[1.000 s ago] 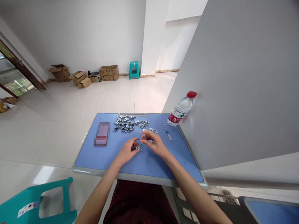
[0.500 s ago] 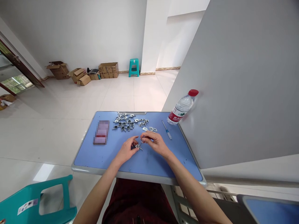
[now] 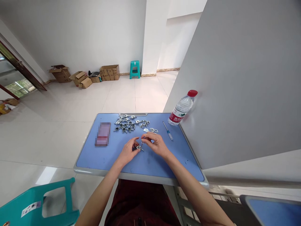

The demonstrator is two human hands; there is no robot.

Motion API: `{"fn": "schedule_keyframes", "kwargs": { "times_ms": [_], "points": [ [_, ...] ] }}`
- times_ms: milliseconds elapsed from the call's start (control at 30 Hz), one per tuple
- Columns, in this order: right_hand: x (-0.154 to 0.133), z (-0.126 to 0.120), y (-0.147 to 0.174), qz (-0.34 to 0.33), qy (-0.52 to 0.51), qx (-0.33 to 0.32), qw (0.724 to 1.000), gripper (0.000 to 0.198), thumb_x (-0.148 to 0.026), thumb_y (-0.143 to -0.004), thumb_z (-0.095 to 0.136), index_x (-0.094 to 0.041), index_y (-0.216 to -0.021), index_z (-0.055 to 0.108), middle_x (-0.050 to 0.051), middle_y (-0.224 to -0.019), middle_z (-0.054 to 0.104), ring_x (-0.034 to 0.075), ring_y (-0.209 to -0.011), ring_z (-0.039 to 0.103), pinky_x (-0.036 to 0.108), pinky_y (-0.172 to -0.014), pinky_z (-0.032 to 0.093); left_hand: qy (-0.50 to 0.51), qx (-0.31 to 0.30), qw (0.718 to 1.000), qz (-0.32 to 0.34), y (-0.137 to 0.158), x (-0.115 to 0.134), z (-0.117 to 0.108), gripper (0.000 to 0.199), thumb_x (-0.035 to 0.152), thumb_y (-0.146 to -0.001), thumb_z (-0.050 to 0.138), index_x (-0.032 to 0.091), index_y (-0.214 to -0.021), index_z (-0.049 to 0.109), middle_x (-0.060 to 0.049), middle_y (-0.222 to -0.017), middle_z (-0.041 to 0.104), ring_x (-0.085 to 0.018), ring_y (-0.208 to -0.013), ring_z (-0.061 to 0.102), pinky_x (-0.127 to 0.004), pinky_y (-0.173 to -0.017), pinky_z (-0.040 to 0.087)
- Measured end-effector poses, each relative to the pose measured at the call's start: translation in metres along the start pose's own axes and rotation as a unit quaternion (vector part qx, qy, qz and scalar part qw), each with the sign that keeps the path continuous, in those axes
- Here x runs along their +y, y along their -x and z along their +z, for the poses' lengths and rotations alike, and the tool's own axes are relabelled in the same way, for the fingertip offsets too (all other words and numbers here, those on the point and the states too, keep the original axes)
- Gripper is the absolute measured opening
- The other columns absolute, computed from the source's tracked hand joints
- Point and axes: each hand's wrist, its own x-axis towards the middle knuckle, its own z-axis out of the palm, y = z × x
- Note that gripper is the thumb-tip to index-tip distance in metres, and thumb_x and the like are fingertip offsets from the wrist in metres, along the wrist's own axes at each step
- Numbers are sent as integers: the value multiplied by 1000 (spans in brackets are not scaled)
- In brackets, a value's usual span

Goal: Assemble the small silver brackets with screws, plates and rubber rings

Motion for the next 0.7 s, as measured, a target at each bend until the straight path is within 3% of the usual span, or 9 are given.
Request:
{"fn": "schedule_keyframes", "kwargs": {
  "times_ms": [200, 467, 700],
  "points": [
    [4, 8, 3, 4, -16, 38, 999, 16, -34, -95, 54, -22, -90, 63, 2, -77, 61, 14, -60, 57, 28, -58, 47, 2, -1, 1000, 8, -1, -3, 1, 53, 13, -80, 63, 25, -130, 50, -3, -99, 63, -20, -93, 60, -37, -87, 49],
    [0, 15, 1, -31, 8, -1, 999, 19, -35, -96, 51, -23, -91, 64, 3, -75, 63, 17, -68, 56, 32, -67, 47, -2, 4, 1000, 3, -3, -2, 1, 49, 16, -80, 65, 23, -127, 52, -3, -98, 62, -20, -91, 59, -36, -84, 50],
    [-2, 15, 1, -39, 31, -6, 999, 21, -36, -97, 49, -23, -89, 64, 3, -75, 63, 18, -69, 56, 32, -67, 47, -2, 8, 1000, -5, -2, -1, 0, 22, 20, -79, 65, 21, -100, 57, -1, -91, 61, -19, -86, 59, -34, -79, 50]
  ]
}}
